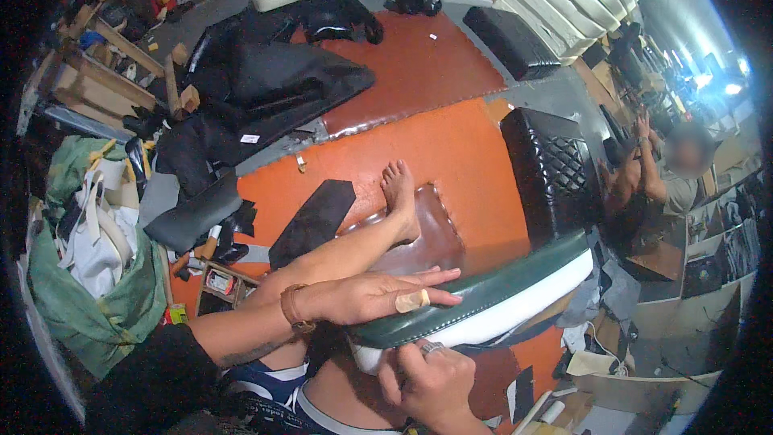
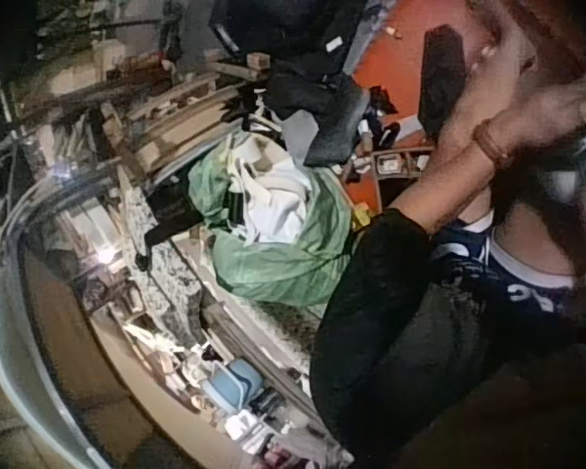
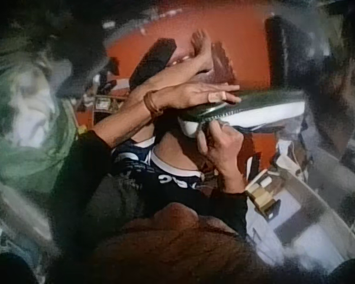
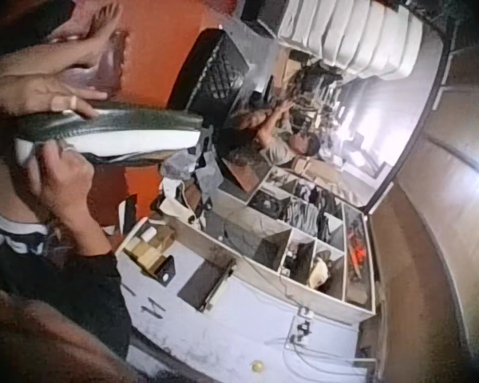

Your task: The person sits on the floor and fits a green leather cover onto a cushion. They repeatedly pull, smooth, and adjust the cover over the cushion's edges and corners, turning the cushion to access different sides.

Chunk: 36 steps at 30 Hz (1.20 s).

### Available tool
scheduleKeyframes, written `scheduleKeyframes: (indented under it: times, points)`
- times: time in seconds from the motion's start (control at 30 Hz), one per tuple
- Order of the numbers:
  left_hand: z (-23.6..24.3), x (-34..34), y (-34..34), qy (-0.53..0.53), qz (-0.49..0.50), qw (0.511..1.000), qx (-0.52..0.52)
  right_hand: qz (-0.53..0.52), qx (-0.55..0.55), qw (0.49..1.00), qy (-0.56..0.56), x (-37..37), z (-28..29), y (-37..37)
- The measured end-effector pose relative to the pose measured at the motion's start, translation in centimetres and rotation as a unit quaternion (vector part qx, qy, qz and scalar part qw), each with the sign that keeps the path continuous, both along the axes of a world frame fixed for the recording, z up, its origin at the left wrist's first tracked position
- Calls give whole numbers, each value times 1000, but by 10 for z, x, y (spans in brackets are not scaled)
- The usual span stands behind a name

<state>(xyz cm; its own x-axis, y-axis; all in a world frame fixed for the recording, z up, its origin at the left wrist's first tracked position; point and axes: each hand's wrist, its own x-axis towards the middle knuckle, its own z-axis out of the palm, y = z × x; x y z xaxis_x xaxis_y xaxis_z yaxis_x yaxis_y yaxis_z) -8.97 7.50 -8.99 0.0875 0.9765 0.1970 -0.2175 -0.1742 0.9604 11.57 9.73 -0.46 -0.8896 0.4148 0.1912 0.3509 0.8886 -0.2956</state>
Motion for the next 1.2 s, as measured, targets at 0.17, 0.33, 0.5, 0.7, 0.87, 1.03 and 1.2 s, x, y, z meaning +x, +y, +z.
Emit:
scheduleKeyframes:
  times: [0.17,0.33,0.5,0.7,0.87,1.03,1.2]
  points:
    - [7,5,-10,20,-12,999,22,49,35,993,-101,-4,18,1]
    - [9,2,-15,24,-27,999,32,38,63,996,-59,-17,14,-8]
    - [15,0,-19,20,-25,999,29,-35,53,997,-33,-26,10,-19]
    - [8,7,-25,81,43,995,39,97,62,989,91,-23,-6,10]
    - [18,21,-47,190,150,966,89,163,57,978,121,-11,-17,29]
    - [25,-6,-35,-230,37,972,-30,180,65,970,146,-17,-18,34]
    - [10,-9,-1,-44,-69,997,11,176,119,974,80,-24,4,24]
